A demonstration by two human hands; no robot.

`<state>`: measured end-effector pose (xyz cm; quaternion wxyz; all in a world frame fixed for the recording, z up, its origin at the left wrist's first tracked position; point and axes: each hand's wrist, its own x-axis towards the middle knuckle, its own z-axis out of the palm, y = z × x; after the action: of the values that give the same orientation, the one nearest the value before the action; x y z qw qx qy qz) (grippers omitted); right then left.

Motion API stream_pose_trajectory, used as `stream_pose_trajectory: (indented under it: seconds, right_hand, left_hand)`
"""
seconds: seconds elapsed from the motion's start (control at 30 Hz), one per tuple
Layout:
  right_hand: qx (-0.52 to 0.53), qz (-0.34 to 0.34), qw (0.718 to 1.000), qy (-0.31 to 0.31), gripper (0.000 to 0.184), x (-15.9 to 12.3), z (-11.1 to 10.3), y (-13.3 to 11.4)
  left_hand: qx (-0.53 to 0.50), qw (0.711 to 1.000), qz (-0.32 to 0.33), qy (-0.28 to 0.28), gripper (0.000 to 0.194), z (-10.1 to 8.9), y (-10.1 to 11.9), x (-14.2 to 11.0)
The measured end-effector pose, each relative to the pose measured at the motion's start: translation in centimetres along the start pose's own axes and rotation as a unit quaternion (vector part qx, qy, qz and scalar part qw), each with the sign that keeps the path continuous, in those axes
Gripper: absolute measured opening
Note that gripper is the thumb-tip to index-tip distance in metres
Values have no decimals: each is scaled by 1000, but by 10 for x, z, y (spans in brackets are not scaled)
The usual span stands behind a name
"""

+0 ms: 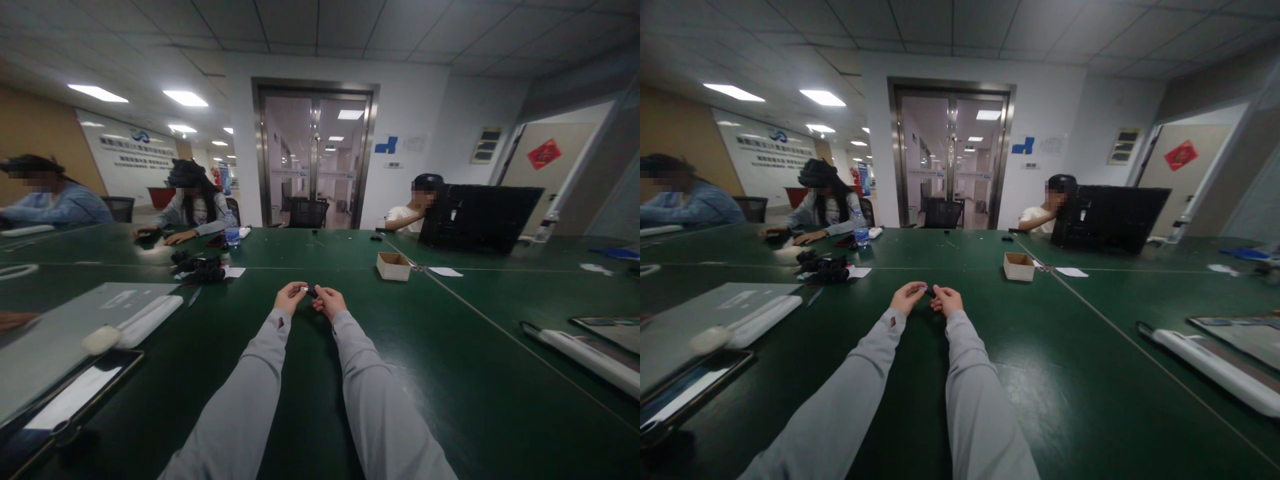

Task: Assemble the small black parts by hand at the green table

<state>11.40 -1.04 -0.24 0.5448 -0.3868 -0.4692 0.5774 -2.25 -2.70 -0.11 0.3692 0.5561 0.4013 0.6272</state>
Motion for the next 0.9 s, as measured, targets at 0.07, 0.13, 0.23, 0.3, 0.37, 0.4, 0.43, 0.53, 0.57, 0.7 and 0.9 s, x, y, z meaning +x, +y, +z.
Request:
stream_pose_trajectory:
  seconds: [0.07,0.13,0.23,0.3,0.37,0.4,0.43,0.53,0.57,0.7,0.9]
  right_hand:
    - [-7,-3,1000,3,32,-1,0,0]
    - [-12,-9,1000,-1,33,-2,-1,-1]
    - [-20,-18,1000,-12,33,-4,-1,-2]
    - [-26,-19,999,-16,33,-5,-1,-2]
    - [-28,-20,999,-20,33,-5,-1,-3]
    - [-28,-21,999,-21,33,-5,-1,-3]
    - [-28,-22,999,-22,33,-5,-1,-3]
    - [-28,-24,999,-19,33,-4,-1,-2]
    - [-26,-24,999,-19,32,-4,-1,-1]
    - [-17,-22,999,-22,31,-1,-1,2]
    - [-11,-20,1000,-14,31,1,-2,3]
  left_hand:
    - [12,1000,7,6,31,0,-2,0]
    - [28,1000,3,11,30,-1,-3,1]
    - [49,999,-13,20,32,-2,-4,0]
    - [63,997,-23,27,33,-2,-3,-1]
    - [88,995,-32,30,34,-2,0,-2]
    - [106,993,-37,32,35,-2,1,-2]
    - [127,990,-42,34,36,-3,3,-3]
    - [182,981,-56,37,40,-4,7,-5]
    - [196,978,-60,36,41,-4,8,-6]
    - [235,969,-76,23,45,-5,8,-6]
    - [213,975,-64,11,41,-4,0,-2]
